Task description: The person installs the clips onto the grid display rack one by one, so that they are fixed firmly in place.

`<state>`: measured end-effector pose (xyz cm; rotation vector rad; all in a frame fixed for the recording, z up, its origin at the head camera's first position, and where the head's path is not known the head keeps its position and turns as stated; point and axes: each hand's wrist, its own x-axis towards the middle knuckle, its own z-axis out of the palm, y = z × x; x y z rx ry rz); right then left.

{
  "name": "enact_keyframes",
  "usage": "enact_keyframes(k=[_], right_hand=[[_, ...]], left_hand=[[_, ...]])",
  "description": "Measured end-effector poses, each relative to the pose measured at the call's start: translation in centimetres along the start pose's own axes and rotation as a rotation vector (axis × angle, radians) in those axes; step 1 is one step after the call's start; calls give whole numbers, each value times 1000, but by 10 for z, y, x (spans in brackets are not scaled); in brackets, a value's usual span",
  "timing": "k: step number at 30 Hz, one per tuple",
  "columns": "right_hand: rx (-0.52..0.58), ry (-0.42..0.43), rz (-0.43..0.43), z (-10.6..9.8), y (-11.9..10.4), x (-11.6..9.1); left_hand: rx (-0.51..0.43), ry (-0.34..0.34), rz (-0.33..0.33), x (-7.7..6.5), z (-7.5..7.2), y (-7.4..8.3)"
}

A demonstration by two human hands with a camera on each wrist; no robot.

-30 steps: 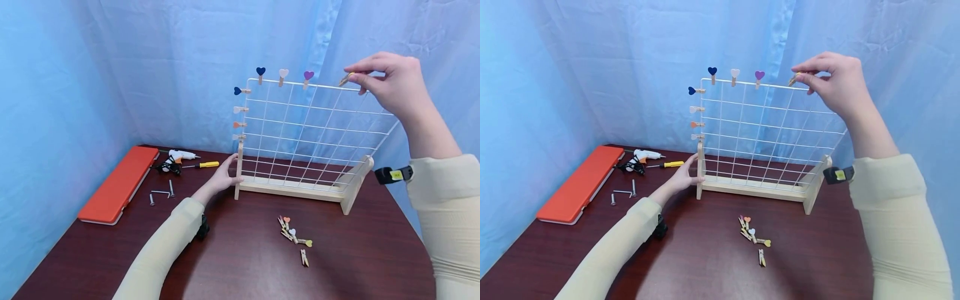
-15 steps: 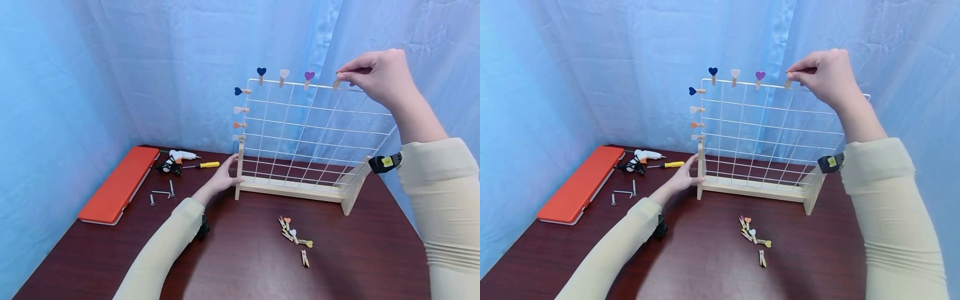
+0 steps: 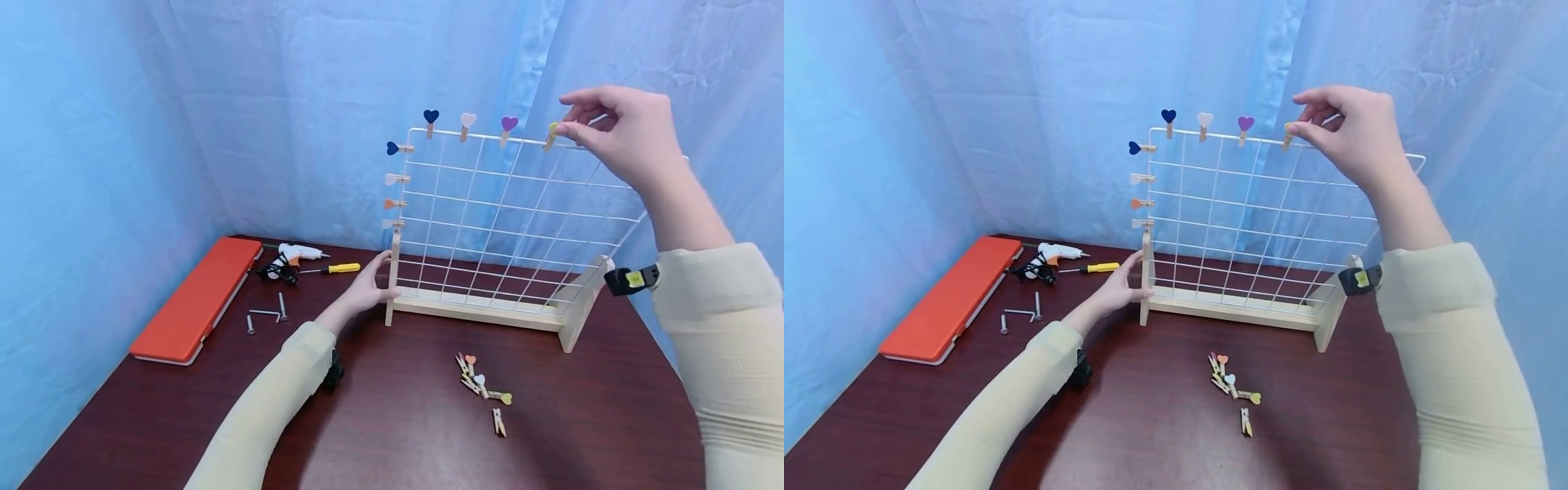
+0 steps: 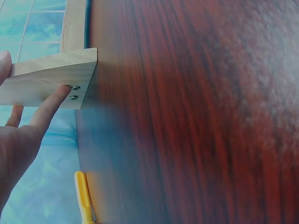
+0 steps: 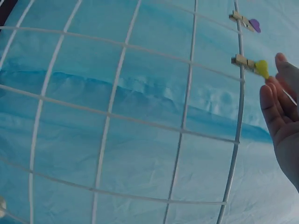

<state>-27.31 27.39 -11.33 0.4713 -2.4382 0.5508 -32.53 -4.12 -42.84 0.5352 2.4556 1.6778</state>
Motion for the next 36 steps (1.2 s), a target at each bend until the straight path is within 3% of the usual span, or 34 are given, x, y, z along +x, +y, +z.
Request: enact_keyframes(k=[7,12,17,24,27,32,36], right_hand=[[123,201,-287,23,-12,-39],[134,305,-281,23,-22,-46],[68,300,-298,23,-4,-27],[9,213,-139,19,8,-10],[38,217,-132,18,5,-12],[148,278,-282,27,-5,-29],[180,178,-409,56,-6,-59]], left_hand=[[11,-11,5,0,2,1],[-10,-21,9,-1,2,1],[-4,-16,-2,-1,0,1],[2,-18,-3,1,-1,1],[2,-15,-1,1,0,1],[-10,-13,-13,-1,1,1],[-14,-11,-8,-1,1,2]])
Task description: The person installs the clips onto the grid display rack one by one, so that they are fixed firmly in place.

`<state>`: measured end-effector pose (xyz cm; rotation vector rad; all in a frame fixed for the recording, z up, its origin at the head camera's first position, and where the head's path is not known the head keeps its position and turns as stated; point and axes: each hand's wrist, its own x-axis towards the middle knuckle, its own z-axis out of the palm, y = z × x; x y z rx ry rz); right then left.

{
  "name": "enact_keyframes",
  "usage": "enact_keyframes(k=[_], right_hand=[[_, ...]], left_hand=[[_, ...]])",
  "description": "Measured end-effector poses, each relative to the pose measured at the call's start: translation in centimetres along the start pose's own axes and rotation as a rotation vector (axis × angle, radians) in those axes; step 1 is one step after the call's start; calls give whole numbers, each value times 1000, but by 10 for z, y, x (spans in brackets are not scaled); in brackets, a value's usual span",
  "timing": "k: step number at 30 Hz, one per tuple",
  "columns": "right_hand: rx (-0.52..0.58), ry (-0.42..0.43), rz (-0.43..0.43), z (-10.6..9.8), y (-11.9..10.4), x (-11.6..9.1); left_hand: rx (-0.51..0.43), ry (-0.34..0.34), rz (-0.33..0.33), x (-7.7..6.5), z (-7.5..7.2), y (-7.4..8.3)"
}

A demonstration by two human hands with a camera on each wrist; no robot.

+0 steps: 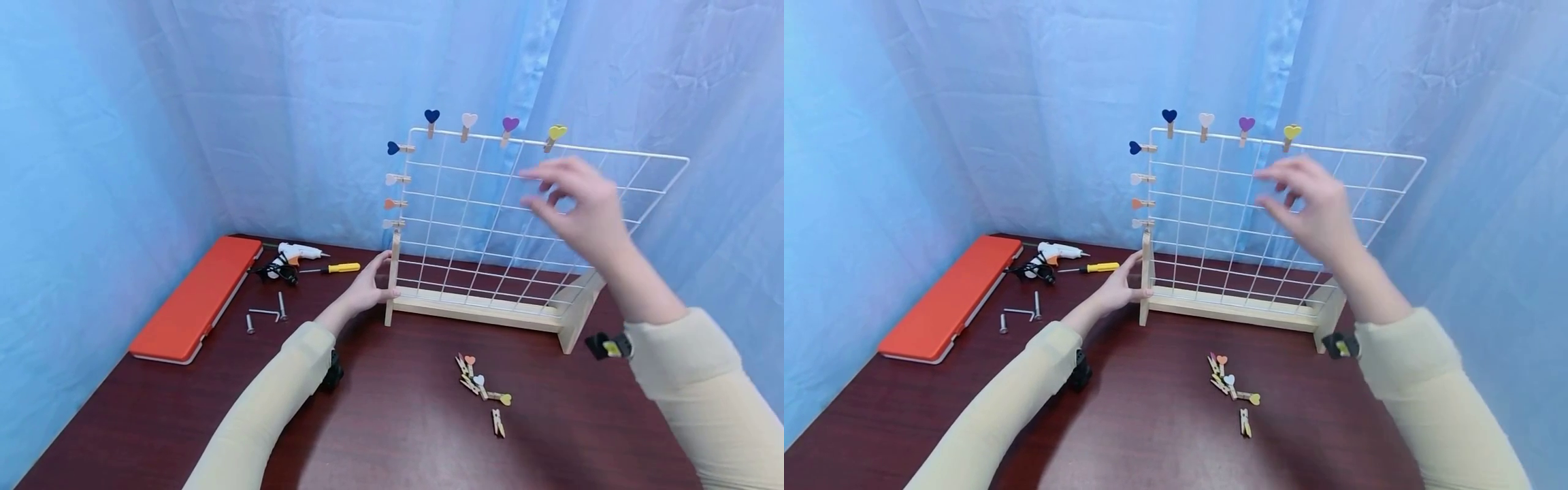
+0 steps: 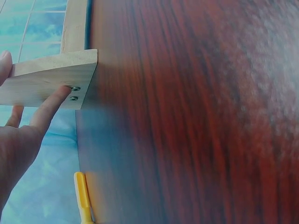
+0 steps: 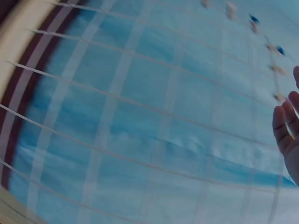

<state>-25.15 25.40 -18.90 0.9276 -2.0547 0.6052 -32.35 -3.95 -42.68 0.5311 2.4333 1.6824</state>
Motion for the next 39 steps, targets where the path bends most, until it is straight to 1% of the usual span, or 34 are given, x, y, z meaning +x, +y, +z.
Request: enact_keyframes(k=[2,4,7,11,13,16,18,21,24,28,31,33,35,39], right_hand=[[17,-98,5,17,0,-24],[28,-198,42,35,2,-52],[45,-324,98,60,8,-94],[111,-454,199,86,13,-143],[139,-516,255,95,14,-163],[170,-603,290,105,14,-188],[177,-661,306,110,13,-200],[176,-725,326,114,13,-212],[165,-767,340,115,13,-219],[185,-786,325,117,13,-222],[206,-787,319,120,12,-223],[218,-789,333,121,12,-222],[248,-797,381,122,12,-221],[337,-818,500,123,13,-216]], left_hand=[[3,6,5,0,0,0],[14,12,7,1,0,0],[19,13,4,1,0,0],[-2,8,16,4,1,-1],[-8,9,26,5,1,-1],[-23,6,30,6,1,-1],[-42,-1,30,6,1,0],[-58,-9,29,6,2,2],[-42,-7,30,6,3,2],[-34,-7,14,4,4,0],[-57,-12,8,2,4,0],[-71,-13,9,2,4,0],[-85,-11,7,1,4,-1],[-82,-5,-8,0,2,-1]])
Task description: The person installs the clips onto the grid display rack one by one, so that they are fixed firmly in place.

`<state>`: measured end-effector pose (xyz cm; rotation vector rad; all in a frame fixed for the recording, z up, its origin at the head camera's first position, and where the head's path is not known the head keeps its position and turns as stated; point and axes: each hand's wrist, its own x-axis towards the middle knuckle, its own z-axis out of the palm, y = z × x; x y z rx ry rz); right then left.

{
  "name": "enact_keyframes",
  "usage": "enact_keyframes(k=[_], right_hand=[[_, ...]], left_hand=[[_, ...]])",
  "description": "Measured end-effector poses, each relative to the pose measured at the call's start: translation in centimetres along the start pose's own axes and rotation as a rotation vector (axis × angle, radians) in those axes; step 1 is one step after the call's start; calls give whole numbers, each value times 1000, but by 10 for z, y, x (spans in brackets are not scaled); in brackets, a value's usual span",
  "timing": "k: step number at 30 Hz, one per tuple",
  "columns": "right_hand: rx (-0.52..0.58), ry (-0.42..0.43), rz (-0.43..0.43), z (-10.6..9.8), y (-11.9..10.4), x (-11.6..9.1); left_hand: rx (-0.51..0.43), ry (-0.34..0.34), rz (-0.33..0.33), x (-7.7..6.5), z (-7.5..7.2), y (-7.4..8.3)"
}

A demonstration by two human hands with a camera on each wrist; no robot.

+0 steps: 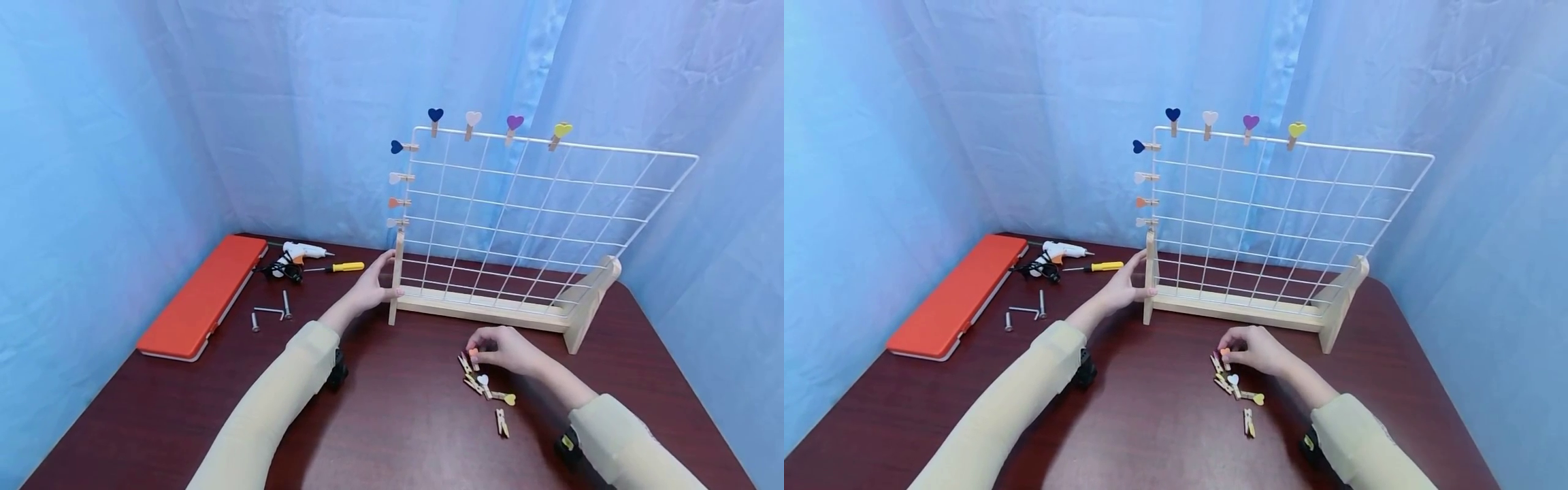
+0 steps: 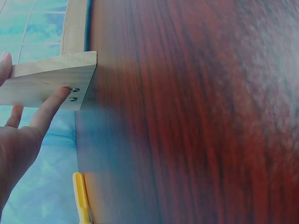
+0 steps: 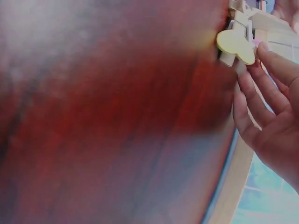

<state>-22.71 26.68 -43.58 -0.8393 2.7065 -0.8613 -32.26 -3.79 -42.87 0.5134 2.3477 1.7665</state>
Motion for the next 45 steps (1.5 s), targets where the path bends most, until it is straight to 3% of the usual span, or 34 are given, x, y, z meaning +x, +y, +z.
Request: enact_keyframes(k=[4,8,15,21,23,27,30,34,45], right_hand=[[64,20,4,-14,-6,-1],[26,177,-64,-47,-28,-3],[-1,438,-92,-139,-118,-16],[-51,719,-212,-214,-138,-22],[-46,829,-200,-237,-142,-21],[-35,981,-79,-274,-149,-21],[-58,1008,-3,-290,-149,-19],[-95,974,57,-299,-146,-12],[-152,840,127,-297,-132,4]], left_hand=[[12,-9,-5,-1,0,1],[6,-10,-15,-1,1,2],[-22,-7,-28,0,0,1],[-50,-7,-24,0,-1,3],[-51,-8,-23,0,-1,2],[-42,-12,-28,0,-1,1],[-42,-15,-36,0,-1,2],[-51,-8,-30,0,0,2],[-44,-26,-36,1,2,2]])
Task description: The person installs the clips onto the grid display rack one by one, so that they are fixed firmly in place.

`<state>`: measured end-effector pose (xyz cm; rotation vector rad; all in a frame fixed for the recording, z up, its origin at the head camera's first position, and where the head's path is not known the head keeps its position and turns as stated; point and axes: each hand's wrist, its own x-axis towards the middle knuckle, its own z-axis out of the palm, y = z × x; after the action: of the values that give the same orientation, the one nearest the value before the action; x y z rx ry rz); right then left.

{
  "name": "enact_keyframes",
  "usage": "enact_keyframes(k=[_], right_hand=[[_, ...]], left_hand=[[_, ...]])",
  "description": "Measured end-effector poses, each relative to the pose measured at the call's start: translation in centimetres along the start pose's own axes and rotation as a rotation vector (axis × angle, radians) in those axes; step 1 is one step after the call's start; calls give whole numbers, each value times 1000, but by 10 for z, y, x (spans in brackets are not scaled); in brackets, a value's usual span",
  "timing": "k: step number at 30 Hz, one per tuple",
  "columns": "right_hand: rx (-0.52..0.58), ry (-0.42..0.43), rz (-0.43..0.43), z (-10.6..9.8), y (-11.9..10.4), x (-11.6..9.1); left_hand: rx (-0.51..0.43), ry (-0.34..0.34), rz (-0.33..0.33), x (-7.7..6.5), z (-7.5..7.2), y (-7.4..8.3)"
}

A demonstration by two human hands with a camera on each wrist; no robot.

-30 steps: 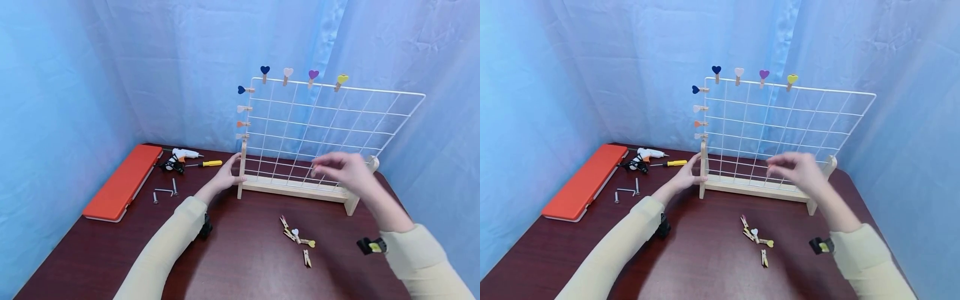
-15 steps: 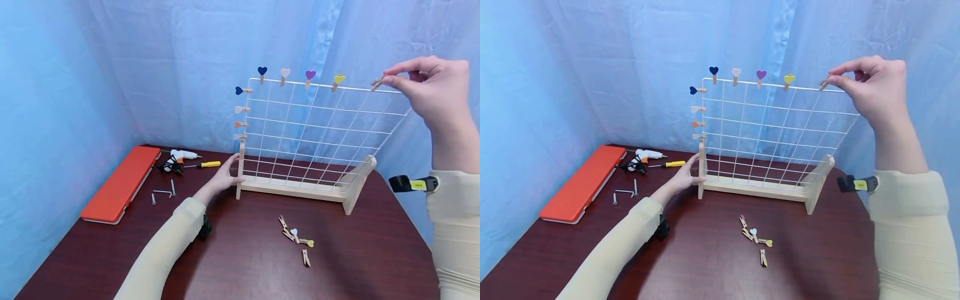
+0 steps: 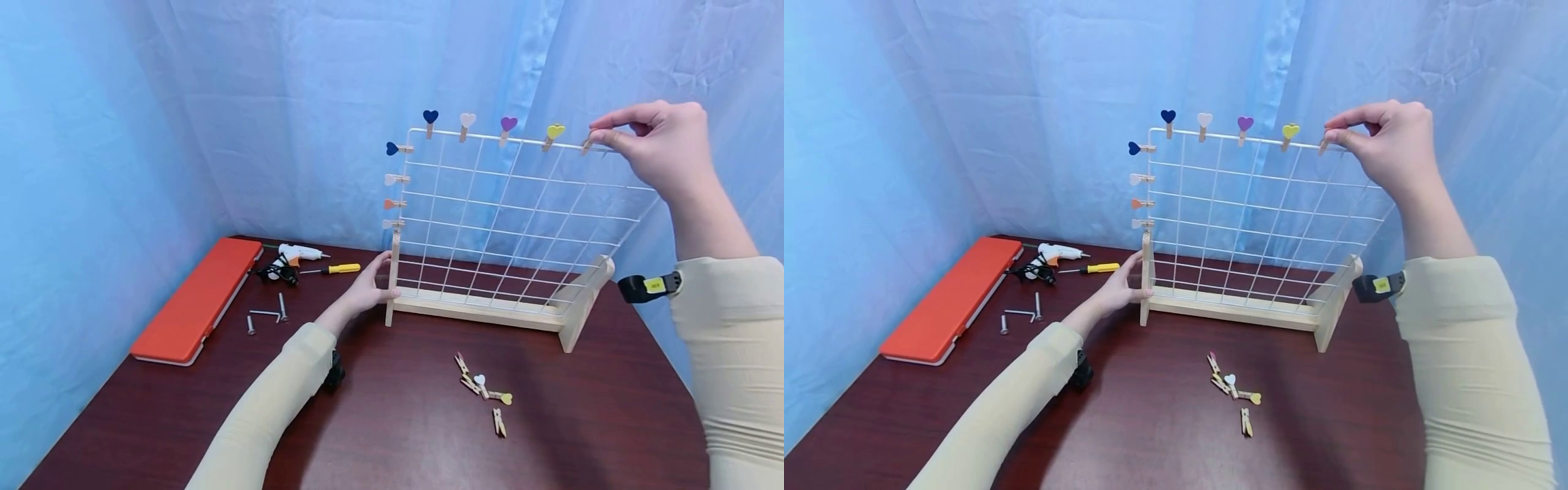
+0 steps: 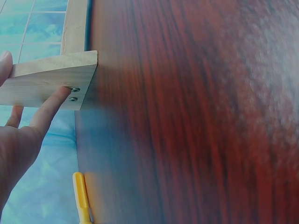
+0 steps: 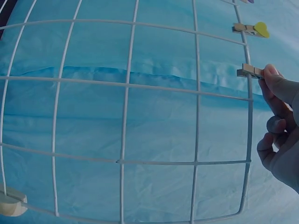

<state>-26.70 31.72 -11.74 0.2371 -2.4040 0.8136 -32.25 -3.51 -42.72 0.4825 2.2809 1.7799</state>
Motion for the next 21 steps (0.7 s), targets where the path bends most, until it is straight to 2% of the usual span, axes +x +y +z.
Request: enact_keyframes(k=[7,10,13,15,17,18,21], right_hand=[[-9,-19,-11,3,0,-3],[-16,35,-61,3,-2,-6],[11,133,-228,8,-3,-14],[44,167,-357,17,-3,-24],[71,138,-475,30,-1,-37],[81,98,-510,38,1,-44],[79,-57,-538,69,11,-69]], left_hand=[[-7,3,-2,1,0,-1],[-5,16,-2,1,0,-1],[-1,17,1,0,1,-1],[1,19,1,-1,1,-1],[1,21,1,-2,2,0],[2,24,2,-2,2,0],[3,31,1,-2,2,0]])
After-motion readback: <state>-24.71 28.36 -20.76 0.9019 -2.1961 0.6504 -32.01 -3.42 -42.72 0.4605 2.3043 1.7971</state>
